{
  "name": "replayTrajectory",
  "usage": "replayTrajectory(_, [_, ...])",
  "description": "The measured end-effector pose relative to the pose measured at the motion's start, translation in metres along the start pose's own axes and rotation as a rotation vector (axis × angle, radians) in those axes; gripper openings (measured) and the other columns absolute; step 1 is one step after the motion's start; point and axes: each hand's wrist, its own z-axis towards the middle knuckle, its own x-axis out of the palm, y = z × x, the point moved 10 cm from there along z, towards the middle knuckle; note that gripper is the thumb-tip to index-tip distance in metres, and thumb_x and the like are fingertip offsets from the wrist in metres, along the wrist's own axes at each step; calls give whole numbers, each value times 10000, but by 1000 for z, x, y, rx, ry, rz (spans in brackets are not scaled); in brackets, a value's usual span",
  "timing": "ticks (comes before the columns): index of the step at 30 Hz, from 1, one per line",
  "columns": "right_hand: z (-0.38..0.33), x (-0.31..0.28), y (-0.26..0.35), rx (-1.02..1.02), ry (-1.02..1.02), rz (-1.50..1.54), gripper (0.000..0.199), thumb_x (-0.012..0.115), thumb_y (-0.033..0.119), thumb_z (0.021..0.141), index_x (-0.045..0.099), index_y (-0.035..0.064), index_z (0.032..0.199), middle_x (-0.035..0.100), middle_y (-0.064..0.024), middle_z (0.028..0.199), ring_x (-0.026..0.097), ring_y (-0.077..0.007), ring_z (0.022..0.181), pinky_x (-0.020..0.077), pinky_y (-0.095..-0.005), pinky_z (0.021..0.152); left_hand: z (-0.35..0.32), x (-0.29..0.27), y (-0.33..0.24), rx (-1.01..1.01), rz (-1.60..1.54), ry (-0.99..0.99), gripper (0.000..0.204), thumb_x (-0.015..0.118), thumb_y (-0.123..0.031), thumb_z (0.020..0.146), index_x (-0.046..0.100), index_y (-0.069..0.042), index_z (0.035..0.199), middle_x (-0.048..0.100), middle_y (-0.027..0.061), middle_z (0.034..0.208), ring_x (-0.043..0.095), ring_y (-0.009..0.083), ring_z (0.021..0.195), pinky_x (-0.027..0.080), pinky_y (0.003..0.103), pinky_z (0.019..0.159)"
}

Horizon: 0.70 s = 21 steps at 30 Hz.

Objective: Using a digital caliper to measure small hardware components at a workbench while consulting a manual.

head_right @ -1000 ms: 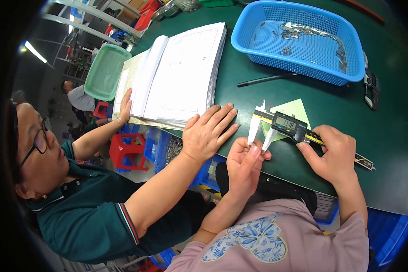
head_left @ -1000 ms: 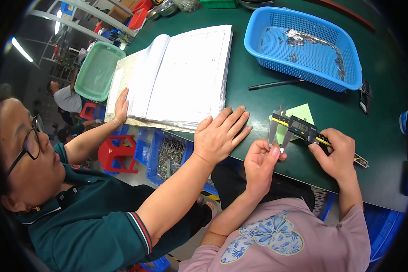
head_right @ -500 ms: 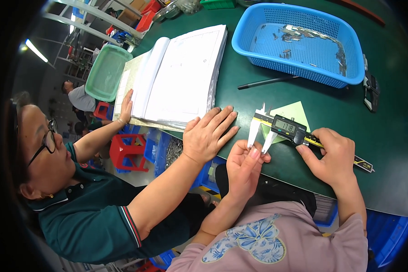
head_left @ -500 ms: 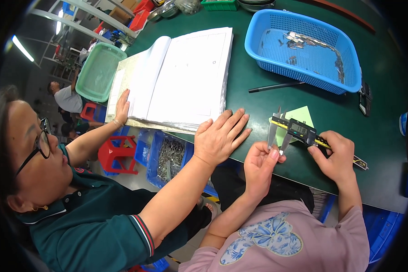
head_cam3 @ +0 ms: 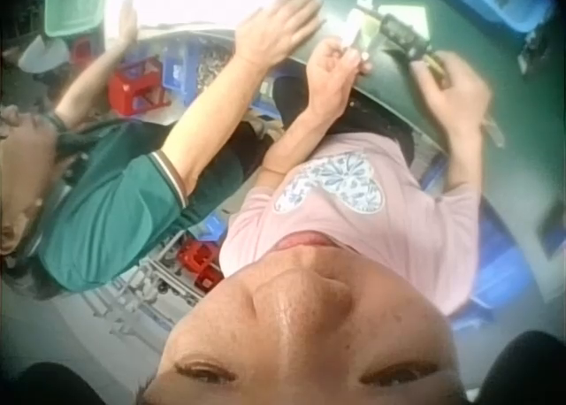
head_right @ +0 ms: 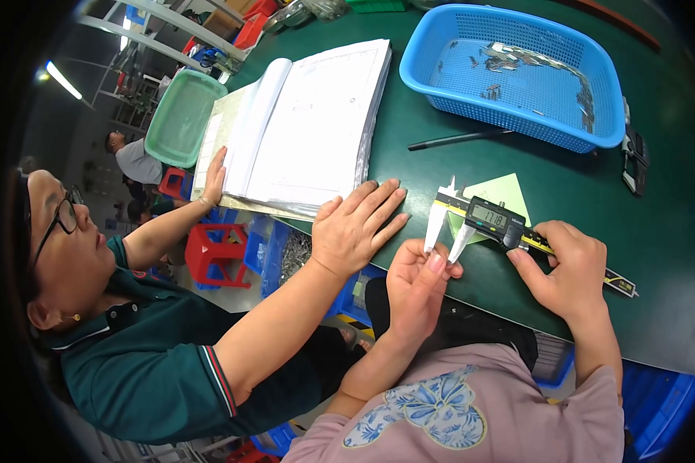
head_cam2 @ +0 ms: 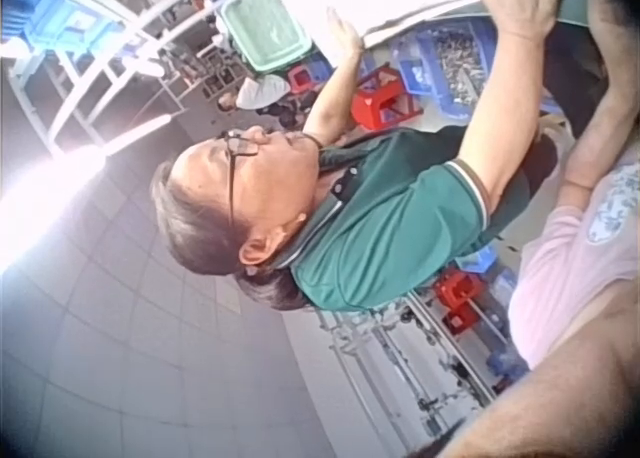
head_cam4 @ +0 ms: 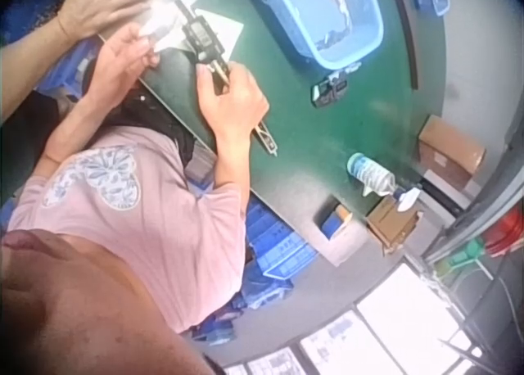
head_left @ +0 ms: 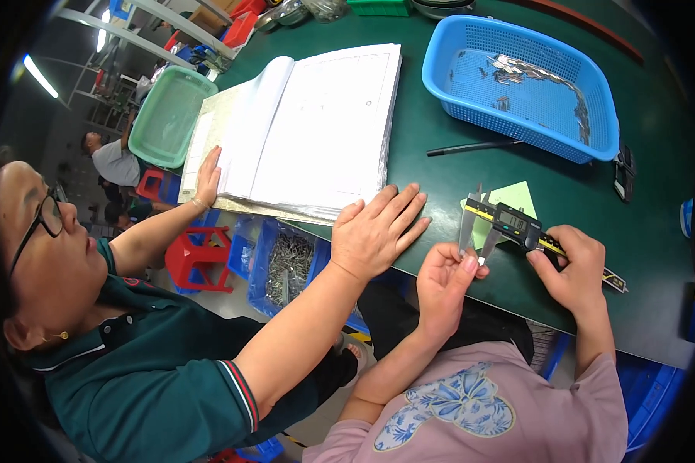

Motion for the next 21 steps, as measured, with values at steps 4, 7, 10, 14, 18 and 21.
replayTrajectory(4, [0, -1, -1, -4, -5, 1, 299, 792, 266, 690, 633, 31, 785, 570, -54, 627, 477, -168, 444, 360, -300, 447, 1, 0, 1, -8, 4, 6, 145, 593, -94, 946, 495, -19, 1023, 583, 89, 946, 593, 166, 859, 488, 327, 812])
replayTrajectory(7, [0, -1, 0, -11, -8, -3, 297, 792, 264, 692, 630, 32, 782, 568, -53, 626, 476, -166, 444, 360, -299, 447, 2, 0, 1, -9, -3, 9, 141, 590, -93, 947, 496, -20, 1024, 585, 88, 951, 595, 166, 857, 488, 328, 810])
replayTrajectory(10, [0, 0, -2, 9, 2, 6, 296, 793, 263, 691, 629, 32, 780, 569, -52, 626, 476, -166, 445, 360, -299, 447, 1, 0, 2, -19, -8, 7, 140, 589, -89, 947, 495, -19, 1025, 586, 88, 957, 595, 165, 858, 490, 329, 811])
replayTrajectory(14, [0, 0, -1, 2, 4, -2, 296, 793, 260, 689, 634, 30, 784, 572, -54, 628, 475, -165, 443, 360, -297, 446, 1, 0, 1, -12, -7, 2, 141, 588, -85, 947, 494, -19, 1028, 585, 89, 959, 596, 165, 863, 491, 330, 814])
replayTrajectory(18, [0, 1, -1, 4, 5, 7, 296, 794, 254, 688, 637, 25, 790, 578, -58, 633, 473, -163, 438, 358, -293, 443, 0, 0, 1, -8, -19, 5, 141, 586, -85, 948, 492, -19, 1030, 582, 89, 962, 593, 165, 867, 490, 331, 816])
replayTrajectory(21, [0, 1, -1, 2, 4, 11, 292, 792, 250, 690, 637, 23, 790, 582, -60, 637, 472, -163, 435, 356, -292, 440, 1, 1, 1, -9, -19, 9, 137, 580, -87, 951, 491, -21, 1031, 580, 88, 962, 589, 165, 869, 487, 332, 816])
